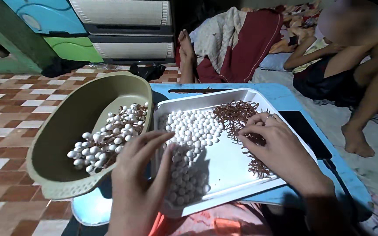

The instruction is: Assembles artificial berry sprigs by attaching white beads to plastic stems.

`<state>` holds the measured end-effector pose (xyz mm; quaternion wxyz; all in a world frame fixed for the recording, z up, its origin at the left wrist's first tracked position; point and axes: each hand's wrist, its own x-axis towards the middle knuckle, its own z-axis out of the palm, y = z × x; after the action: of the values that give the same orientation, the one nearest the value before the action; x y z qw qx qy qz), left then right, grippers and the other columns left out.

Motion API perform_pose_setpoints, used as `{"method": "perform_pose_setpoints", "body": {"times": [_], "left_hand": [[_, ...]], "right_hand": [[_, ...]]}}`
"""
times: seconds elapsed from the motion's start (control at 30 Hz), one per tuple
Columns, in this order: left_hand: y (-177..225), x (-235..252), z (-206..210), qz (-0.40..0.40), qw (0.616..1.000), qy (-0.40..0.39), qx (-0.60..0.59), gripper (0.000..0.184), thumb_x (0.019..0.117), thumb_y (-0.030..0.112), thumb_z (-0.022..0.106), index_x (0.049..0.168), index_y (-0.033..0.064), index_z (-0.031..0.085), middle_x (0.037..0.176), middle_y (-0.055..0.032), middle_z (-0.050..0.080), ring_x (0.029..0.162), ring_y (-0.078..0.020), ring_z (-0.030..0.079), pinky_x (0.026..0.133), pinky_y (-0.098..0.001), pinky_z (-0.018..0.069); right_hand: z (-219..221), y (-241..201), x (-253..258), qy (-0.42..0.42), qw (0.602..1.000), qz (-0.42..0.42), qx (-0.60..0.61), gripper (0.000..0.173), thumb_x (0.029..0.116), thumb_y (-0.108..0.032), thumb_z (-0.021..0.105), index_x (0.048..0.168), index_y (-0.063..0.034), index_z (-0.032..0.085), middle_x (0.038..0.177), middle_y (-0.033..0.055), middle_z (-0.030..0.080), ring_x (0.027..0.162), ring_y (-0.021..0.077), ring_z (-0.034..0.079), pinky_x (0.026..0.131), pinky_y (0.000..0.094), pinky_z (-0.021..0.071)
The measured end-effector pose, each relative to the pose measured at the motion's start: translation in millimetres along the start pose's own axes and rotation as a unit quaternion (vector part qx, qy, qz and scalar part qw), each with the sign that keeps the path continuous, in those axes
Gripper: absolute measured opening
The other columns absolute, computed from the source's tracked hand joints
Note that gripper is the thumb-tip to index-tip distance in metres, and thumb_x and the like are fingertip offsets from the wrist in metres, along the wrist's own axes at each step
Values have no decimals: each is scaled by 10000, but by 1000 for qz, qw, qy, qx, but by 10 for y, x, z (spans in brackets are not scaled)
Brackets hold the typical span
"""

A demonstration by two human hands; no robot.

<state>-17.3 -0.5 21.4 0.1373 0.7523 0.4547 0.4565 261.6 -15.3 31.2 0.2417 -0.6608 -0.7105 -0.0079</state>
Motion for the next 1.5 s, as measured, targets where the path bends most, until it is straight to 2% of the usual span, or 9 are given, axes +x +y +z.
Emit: {"method": "perform_pose_setpoints", "body": {"times": [0.13,0.27,0.47,0.63,0.9,1.1,1.23,1.37,1.5], "left_hand": [[-22,-51,95,-9,999,-38,-17,291,999,322,562,1062,155,791,978,68,745,948,-55,672,885,-371,524],[23,-90,139,-7,995,-93,-35,334,1021,377,548,1018,172,812,947,91,762,937,-34,677,985,-468,427],[-12,-97,177,-32,994,-65,-84,261,970,385,622,955,197,803,906,141,740,932,15,668,920,-303,521],[-12,-83,258,-47,997,-34,-55,240,979,319,603,992,163,786,904,111,755,898,-8,690,899,-330,531],[-2,-112,186,-54,995,-81,-18,291,979,405,599,977,181,785,840,130,729,856,-19,679,869,-321,533],[-2,-124,151,-37,992,-121,7,268,959,376,609,953,181,792,825,115,727,833,-36,675,881,-343,523],[36,-140,121,-18,989,-149,-6,252,957,363,624,928,177,792,815,114,725,824,-27,662,913,-343,492],[27,-146,151,-28,990,-140,-18,253,969,389,615,944,203,784,822,138,713,841,-10,654,912,-345,489],[36,-144,181,-39,990,-129,-32,256,978,368,598,957,196,786,824,142,704,818,2,642,914,-354,482]], "right_hand": [[-20,-179,-94,57,996,11,61,162,910,-289,684,922,-164,786,898,-15,693,790,132,642,671,371,519],[63,-541,-113,65,968,-21,242,85,865,-212,750,893,-133,759,809,-79,713,667,-42,580,592,142,450],[232,-773,-102,-22,963,-51,263,90,902,-174,698,922,-144,781,845,-44,736,776,17,677,684,185,546],[178,-787,62,-152,984,20,90,212,964,-111,688,1170,-91,735,1094,124,715,1040,305,688,849,528,551],[214,-1018,175,-230,973,29,14,251,943,-47,695,1192,-64,727,1070,177,705,997,344,691,805,470,565],[207,-854,26,-256,962,61,76,126,959,-87,685,1061,-47,749,981,134,717,892,281,698,794,459,567],[222,-719,-173,-125,978,51,160,115,951,-159,697,1021,-82,745,836,51,733,746,157,714,686,344,583],[203,-662,-187,-61,951,42,299,159,940,-157,689,1065,-115,777,941,-27,762,841,2,712,758,162,581],[196,-640,-196,-64,943,38,325,204,909,-123,704,1096,-113,787,998,-18,722,868,-14,690,765,146,585]]}}
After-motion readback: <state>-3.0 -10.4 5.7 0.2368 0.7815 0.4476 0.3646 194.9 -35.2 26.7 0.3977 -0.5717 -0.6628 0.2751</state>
